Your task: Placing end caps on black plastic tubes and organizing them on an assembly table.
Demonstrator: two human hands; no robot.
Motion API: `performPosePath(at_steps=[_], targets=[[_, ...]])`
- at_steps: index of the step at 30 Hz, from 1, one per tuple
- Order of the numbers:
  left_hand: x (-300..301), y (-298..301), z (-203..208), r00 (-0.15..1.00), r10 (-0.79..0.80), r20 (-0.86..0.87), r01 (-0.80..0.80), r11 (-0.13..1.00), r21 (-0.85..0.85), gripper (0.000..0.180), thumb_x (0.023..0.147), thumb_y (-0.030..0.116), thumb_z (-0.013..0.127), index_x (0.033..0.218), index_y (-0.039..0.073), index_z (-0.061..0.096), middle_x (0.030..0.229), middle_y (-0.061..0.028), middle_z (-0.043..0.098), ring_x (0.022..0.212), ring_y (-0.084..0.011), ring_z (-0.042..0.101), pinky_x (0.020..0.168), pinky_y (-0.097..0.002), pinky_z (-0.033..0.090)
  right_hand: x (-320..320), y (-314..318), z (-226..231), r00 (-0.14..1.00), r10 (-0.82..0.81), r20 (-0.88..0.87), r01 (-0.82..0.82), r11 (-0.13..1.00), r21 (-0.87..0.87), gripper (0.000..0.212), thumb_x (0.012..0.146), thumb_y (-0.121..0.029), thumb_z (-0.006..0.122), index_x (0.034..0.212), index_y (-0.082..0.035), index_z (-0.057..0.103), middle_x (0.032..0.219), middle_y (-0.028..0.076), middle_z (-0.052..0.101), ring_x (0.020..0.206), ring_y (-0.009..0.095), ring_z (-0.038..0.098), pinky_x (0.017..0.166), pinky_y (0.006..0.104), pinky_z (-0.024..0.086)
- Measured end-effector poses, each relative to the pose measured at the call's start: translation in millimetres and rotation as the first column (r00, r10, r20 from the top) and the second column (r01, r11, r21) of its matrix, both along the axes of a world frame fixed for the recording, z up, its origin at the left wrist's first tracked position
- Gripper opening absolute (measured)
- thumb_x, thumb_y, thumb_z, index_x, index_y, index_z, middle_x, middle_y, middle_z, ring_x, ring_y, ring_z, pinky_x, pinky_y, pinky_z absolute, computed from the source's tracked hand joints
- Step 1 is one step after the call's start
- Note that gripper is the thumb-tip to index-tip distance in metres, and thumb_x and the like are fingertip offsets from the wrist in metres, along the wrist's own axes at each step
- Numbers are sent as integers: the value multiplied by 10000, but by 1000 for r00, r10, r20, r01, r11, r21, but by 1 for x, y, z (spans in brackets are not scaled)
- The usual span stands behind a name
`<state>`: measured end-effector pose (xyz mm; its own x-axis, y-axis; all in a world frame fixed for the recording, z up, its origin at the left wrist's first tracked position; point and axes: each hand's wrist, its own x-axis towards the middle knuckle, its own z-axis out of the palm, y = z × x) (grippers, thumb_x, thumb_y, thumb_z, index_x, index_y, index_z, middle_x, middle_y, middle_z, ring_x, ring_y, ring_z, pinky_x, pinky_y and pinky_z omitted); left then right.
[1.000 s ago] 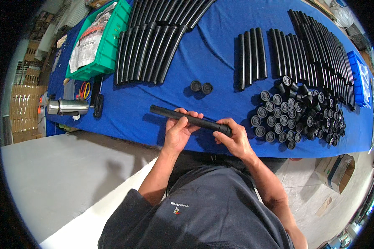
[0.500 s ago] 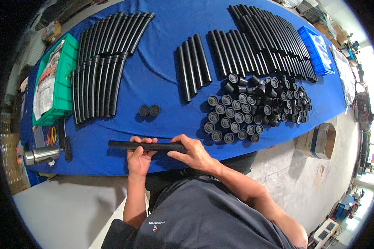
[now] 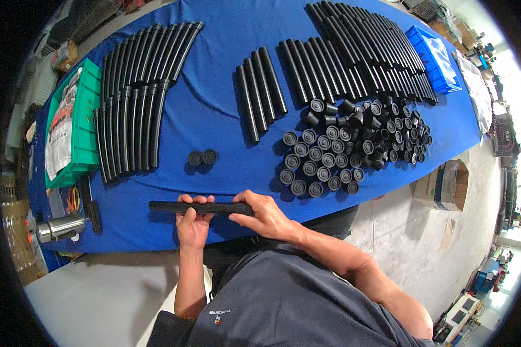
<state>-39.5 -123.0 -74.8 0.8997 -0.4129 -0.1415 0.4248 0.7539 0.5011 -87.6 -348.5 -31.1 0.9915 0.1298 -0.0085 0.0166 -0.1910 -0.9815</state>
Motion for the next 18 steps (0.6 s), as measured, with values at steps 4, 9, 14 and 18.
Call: performPosePath(at_steps=[4,9,14,18], targets=[[0,-2,0,1000,1,27,-2,1000,25,315,891,35,678,1150,87,506,1142,-177,639,1186,-376,591,954,-552,556,-2,0,-6,998,-43,37,43,999,-19,327,896,-230,706,1083,7,582,803,167,591,722,319,609,644,411,464],[-1,-4,2,998,51,26,-52,998,48,294,885,46,688,1121,78,516,1121,-193,648,1145,-383,619,896,-530,591,1,0,-2,996,-49,74,51,999,-15,321,898,-229,702,1081,5,581,802,172,591,725,337,608,641,415,464],[-1,-4,3,999,49,-21,-48,996,73,321,885,71,700,1152,77,523,1147,-188,647,1153,-369,619,898,-507,592,-2,1,-5,990,-39,133,46,998,-49,325,886,-206,714,1079,8,566,863,194,609,767,378,623,675,442,491],[-1,-8,3,999,35,-42,-32,998,55,328,874,65,711,1145,77,526,1146,-188,655,1158,-367,618,896,-497,592,-2,2,-13,922,4,387,74,980,-184,318,865,-163,726,1090,-2,570,916,187,615,806,356,637,675,413,542]])
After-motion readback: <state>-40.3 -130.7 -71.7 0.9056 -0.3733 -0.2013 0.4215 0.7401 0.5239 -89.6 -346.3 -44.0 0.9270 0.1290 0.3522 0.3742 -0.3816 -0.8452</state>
